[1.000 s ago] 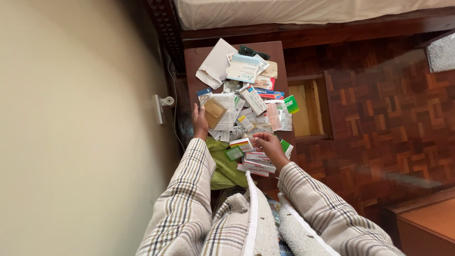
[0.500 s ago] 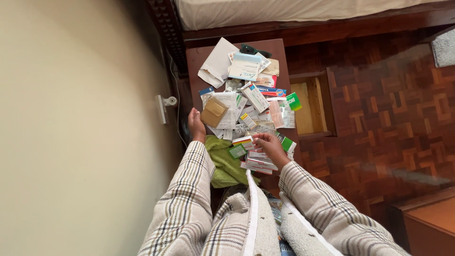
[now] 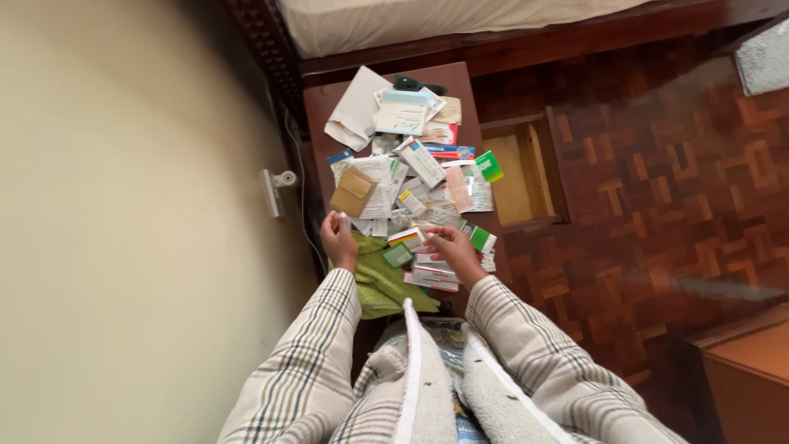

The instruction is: Sorting through various medicine boxes on a nightstand and cleaning the inside of a bedside drawer with a cloth.

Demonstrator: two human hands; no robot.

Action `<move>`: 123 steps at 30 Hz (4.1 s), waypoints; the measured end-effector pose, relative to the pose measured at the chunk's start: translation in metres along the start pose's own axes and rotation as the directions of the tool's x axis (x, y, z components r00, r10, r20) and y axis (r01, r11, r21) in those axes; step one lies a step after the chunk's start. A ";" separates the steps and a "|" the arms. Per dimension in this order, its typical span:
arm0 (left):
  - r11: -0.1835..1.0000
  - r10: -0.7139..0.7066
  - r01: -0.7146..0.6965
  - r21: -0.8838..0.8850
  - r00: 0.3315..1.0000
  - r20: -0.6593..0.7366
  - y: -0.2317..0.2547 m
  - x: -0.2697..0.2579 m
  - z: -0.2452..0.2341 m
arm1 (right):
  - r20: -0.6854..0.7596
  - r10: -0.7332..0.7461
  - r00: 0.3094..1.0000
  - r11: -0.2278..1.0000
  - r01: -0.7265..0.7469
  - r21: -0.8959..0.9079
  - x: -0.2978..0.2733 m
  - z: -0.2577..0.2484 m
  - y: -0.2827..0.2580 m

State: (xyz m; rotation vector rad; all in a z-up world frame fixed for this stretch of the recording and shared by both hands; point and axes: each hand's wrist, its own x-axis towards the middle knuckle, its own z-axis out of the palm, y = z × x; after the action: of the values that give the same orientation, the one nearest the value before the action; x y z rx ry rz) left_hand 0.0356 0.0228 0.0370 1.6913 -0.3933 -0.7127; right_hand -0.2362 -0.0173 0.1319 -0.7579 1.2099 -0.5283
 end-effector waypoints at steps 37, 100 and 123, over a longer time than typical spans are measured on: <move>0.805 0.072 -0.456 0.378 0.709 0.701 0.020 -0.259 0.295 | -0.195 -0.400 0.895 0.805 0.241 -0.542 0.136 -0.312 0.054; 0.416 0.479 -0.248 0.875 0.877 0.021 0.012 -0.127 -0.034 | -0.367 -0.448 0.815 0.671 0.035 -0.741 -0.030 -0.178 0.052; 0.895 -0.390 0.257 0.364 0.848 0.358 0.081 -0.163 -0.101 | 0.043 -0.332 0.942 0.445 0.197 -0.873 -0.206 -0.074 -0.083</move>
State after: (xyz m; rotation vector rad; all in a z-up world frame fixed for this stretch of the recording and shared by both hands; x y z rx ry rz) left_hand -0.0132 0.1781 0.1664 1.9141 -0.5442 -1.3472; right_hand -0.3632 0.0604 0.3125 -1.8622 1.4905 -0.1627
